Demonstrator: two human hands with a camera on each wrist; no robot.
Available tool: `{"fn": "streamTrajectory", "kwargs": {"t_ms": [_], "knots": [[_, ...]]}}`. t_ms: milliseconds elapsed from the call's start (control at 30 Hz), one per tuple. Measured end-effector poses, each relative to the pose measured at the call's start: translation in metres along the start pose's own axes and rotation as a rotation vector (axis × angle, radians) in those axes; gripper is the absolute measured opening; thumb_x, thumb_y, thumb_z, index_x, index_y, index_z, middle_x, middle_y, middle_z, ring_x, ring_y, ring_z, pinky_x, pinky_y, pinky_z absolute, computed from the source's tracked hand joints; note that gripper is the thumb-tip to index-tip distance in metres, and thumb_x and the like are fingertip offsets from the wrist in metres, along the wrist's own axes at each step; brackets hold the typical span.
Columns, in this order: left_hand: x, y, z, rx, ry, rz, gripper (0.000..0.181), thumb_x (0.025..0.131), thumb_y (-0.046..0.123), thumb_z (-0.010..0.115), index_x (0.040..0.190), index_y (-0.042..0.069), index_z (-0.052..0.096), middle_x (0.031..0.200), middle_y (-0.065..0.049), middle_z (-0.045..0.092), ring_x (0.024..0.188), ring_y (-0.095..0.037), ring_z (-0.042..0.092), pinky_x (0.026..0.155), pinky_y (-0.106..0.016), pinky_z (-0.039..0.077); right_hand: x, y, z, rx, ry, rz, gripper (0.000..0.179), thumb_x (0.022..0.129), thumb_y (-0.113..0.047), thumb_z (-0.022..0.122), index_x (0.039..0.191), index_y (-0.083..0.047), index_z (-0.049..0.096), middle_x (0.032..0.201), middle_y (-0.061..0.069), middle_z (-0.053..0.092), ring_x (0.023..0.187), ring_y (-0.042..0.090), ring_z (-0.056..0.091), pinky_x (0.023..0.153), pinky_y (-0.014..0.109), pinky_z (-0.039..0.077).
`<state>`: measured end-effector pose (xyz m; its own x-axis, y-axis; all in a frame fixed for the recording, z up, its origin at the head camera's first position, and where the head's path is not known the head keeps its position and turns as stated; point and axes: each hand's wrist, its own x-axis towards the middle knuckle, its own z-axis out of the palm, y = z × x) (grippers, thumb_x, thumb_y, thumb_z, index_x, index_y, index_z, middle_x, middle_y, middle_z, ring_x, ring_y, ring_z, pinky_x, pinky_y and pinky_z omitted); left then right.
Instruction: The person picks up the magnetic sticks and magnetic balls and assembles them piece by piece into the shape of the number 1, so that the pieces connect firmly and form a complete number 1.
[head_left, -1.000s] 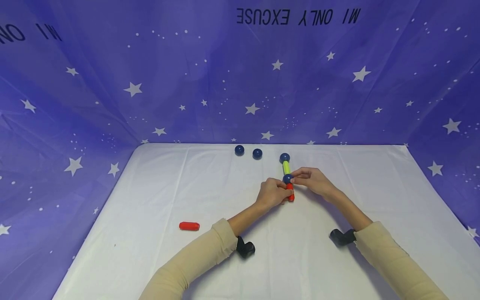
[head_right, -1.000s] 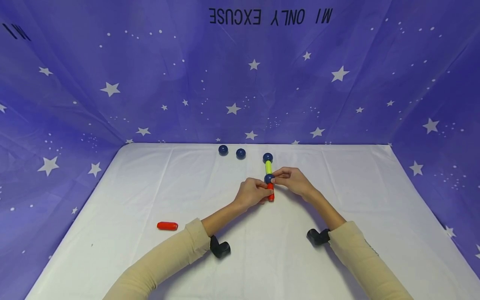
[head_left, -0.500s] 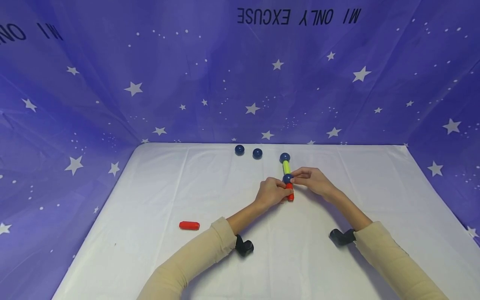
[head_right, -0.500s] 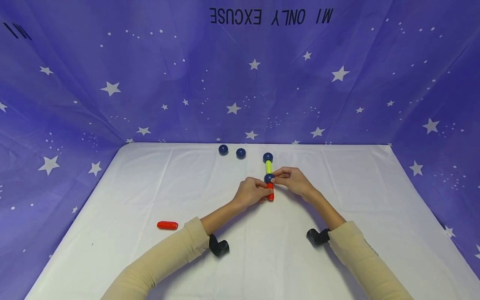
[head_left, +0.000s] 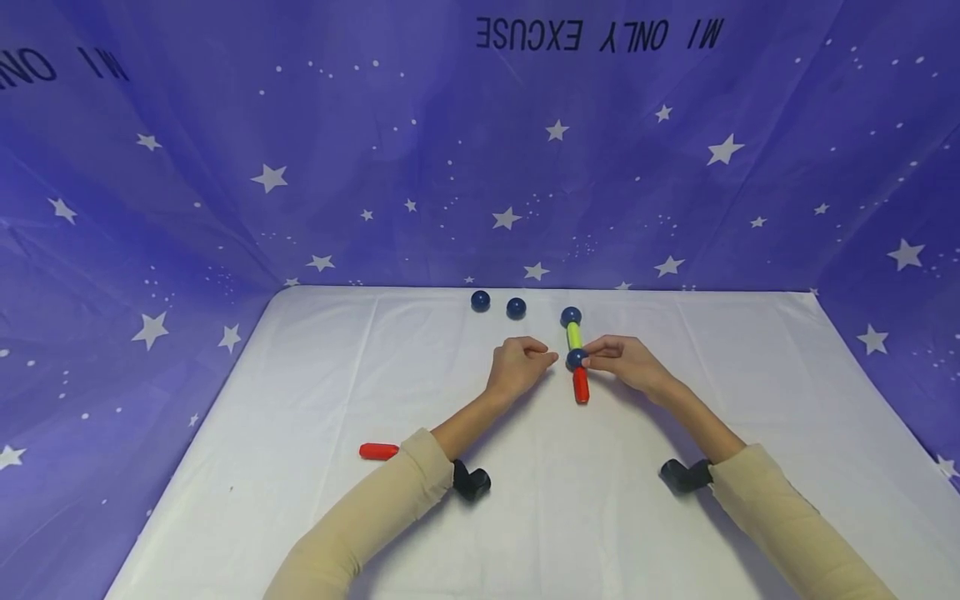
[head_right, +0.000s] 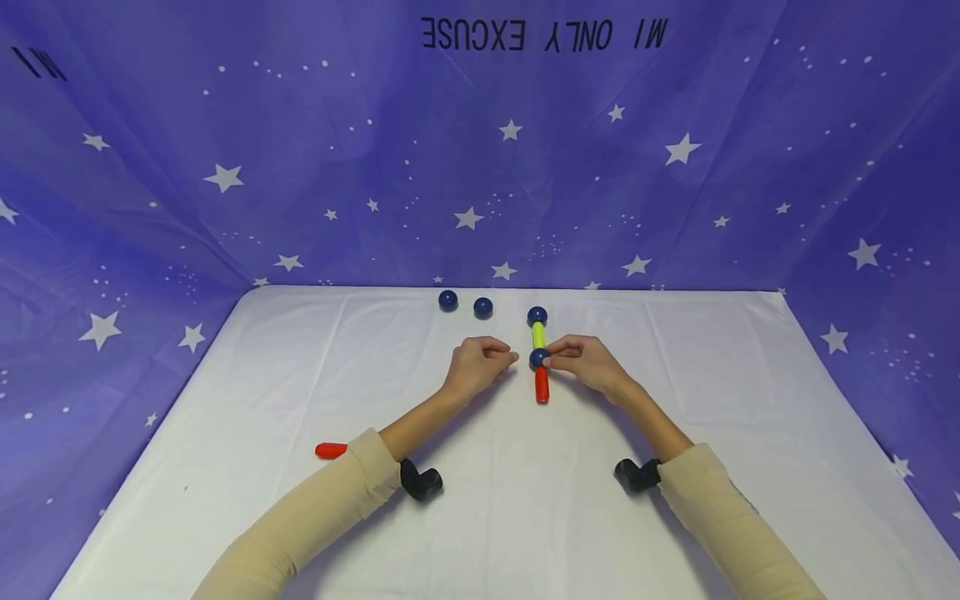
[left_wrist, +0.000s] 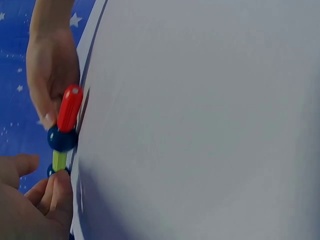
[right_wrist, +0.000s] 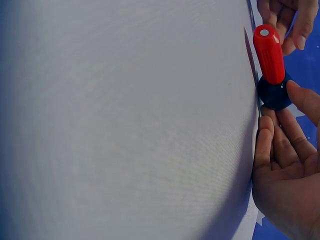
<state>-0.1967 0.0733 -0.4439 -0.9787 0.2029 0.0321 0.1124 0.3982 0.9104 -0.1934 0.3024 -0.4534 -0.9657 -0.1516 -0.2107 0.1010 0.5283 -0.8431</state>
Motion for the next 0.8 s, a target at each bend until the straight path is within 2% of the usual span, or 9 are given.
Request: {"fn": "streamTrajectory", "kwargs": {"t_ms": [167,267,367,500,800], "knots": [[0.013,-0.003,-0.008,-0.001,0.122,0.016,0.023,0.087,0.015,0.078,0.102,-0.002,0.074,0.082,-0.006,0.072,0.074,-0.015,0.066,0.070,-0.026,0.053,-0.002,0.000,-0.001,0.017,-0.001,-0.006,0.041,0.090,-0.030,0.076,0.121,-0.004,0.068,0.117,0.012,0.071,0.121,0.036,0.056,0.091,0.046,0.042],[0.021,-0.007,-0.011,-0.011,0.170,0.014,0.029,0.086,0.012,0.078,0.109,-0.004,0.071,0.094,-0.013,0.073,0.085,-0.021,0.069,0.078,-0.031,0.055,-0.006,-0.006,-0.001,0.026,-0.008,-0.016,0.039,0.092,-0.025,0.074,0.121,-0.001,0.067,0.116,0.014,0.070,0.120,0.037,0.055,0.091,0.046,0.042],[0.027,-0.011,-0.015,-0.015,0.199,0.014,0.035,0.087,0.010,0.078,0.116,-0.006,0.068,0.105,-0.019,0.071,0.094,-0.026,0.068,0.086,-0.036,0.054,-0.006,-0.005,-0.001,0.026,-0.012,-0.020,0.038,0.092,-0.024,0.074,0.121,-0.001,0.067,0.115,0.013,0.071,0.120,0.036,0.055,0.091,0.046,0.042],[0.034,-0.014,-0.018,0.000,0.236,0.016,0.040,0.087,0.010,0.078,0.121,-0.006,0.065,0.111,-0.019,0.069,0.100,-0.029,0.065,0.090,-0.038,0.052,-0.003,0.000,0.000,0.022,-0.009,-0.012,0.038,0.090,-0.027,0.075,0.119,-0.004,0.069,0.113,0.010,0.072,0.119,0.034,0.056,0.092,0.044,0.042],[0.048,-0.019,-0.018,0.016,0.269,-0.022,0.046,0.086,0.011,0.079,0.127,-0.002,0.063,0.123,-0.021,0.065,0.112,-0.030,0.065,0.096,-0.033,0.050,-0.005,-0.004,-0.001,0.011,-0.003,-0.002,0.041,0.090,-0.028,0.076,0.122,-0.004,0.068,0.118,0.013,0.070,0.119,0.033,0.055,0.087,0.041,0.042]]}}
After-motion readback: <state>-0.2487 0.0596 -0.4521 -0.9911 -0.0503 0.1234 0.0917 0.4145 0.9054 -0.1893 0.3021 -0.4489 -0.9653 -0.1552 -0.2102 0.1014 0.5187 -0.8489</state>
